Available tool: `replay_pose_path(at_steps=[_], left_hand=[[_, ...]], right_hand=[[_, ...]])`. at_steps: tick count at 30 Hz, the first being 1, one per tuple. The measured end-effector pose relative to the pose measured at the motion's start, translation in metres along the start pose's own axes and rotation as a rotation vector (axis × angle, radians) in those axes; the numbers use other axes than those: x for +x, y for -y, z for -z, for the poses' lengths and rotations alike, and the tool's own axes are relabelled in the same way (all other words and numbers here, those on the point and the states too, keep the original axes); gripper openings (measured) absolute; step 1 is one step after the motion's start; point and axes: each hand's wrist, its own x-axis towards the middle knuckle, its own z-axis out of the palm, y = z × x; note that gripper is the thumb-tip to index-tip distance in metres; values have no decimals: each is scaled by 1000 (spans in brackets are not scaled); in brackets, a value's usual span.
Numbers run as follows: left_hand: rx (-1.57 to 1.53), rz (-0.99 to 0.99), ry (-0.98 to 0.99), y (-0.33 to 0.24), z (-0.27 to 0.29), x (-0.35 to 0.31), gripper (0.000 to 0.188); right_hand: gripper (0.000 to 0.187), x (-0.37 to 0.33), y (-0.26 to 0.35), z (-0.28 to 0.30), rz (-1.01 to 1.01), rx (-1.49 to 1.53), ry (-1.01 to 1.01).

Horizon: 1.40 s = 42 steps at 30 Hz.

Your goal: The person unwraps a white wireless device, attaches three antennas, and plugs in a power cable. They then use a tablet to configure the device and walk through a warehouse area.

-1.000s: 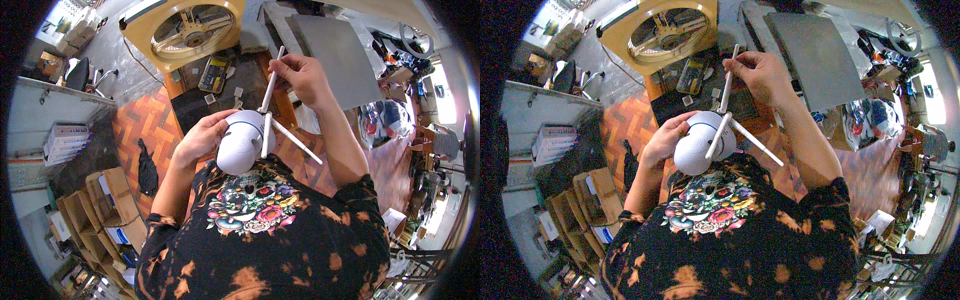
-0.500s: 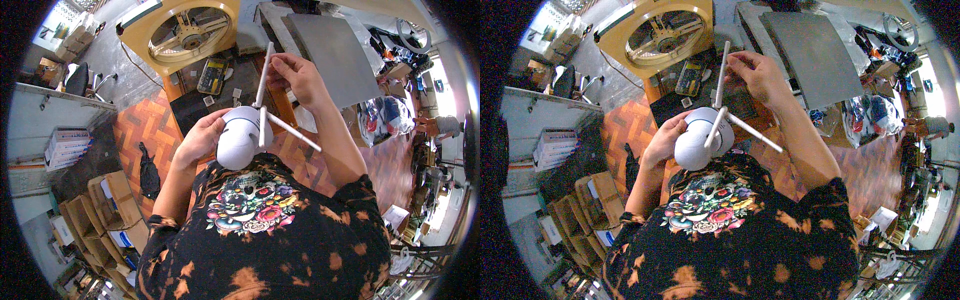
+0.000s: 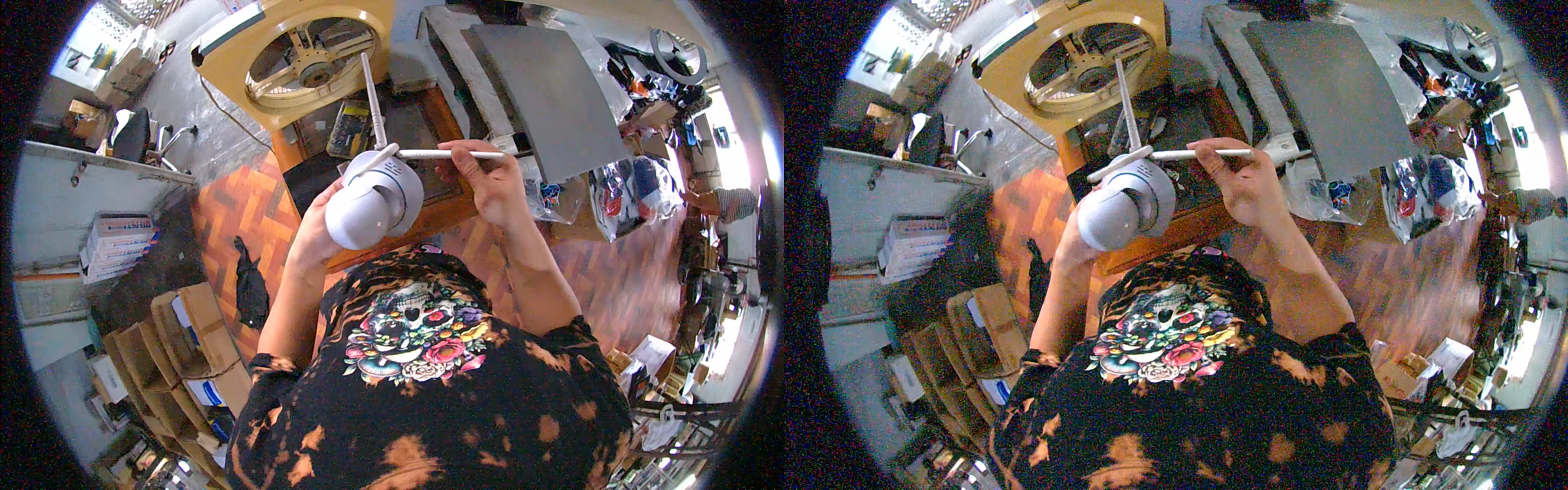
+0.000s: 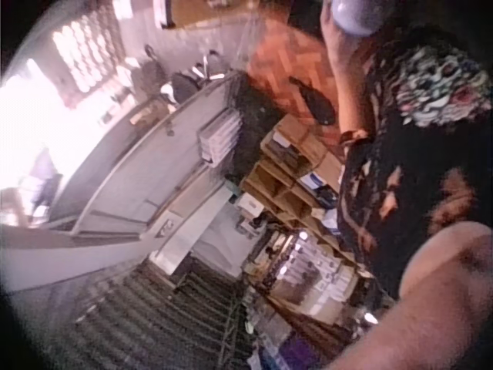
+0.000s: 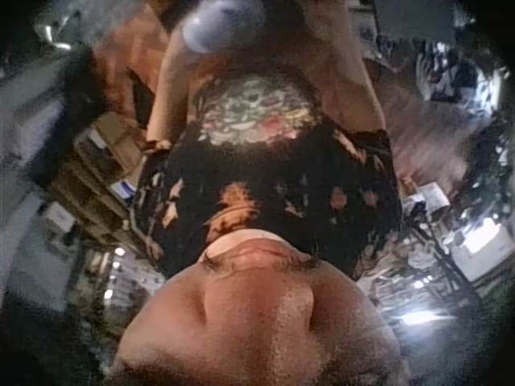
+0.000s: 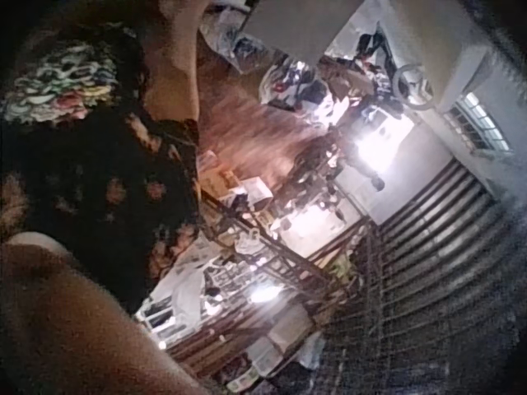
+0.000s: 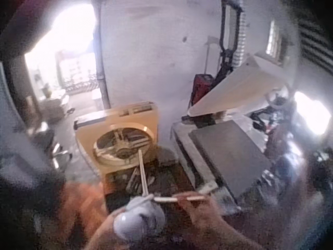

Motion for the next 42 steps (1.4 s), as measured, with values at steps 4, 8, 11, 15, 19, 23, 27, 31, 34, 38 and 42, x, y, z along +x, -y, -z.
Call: replay_pose_path(at_steps=[4, 8, 11, 15, 19, 23, 27, 31, 34, 38, 42], left_hand=[[-153, 15, 119, 1, 7, -1, 37], [-206, 31, 14, 4, 7, -1, 38], [-182, 30, -67, 5, 1, 3, 41], [-126, 32, -13, 3, -4, 2, 49], [-127, -16, -49, 4, -6, -3, 42], [-30, -83, -8, 5, -4, -1, 49], [85, -180, -59, 9, -5, 2, 53], [176, -152, -86, 15, -7, 1, 54], [192, -124, -102, 18, -8, 0, 54], [132, -139, -11, 16, -5, -3, 52], [100, -111, 71, 13, -3, -8, 52]], right_hand=[[33, 0, -4, 4, 22, 36, -5], [39, 1, -7, 5, -5, 74, 6], [41, 3, -11, 6, -11, 79, 27], [42, 3, -16, 6, 1, 53, 53], [42, 5, -13, 2, 8, 41, 29], [41, 1, 9, 4, -373, -270, 143], [41, -13, 28, -7, -53, -598, 78], [37, 2, 32, -15, 444, -498, 157], [28, 15, 30, -14, 582, -551, 168], [16, 18, 27, -15, 486, -396, 89], [17, 27, 29, -17, 265, -131, 10]])
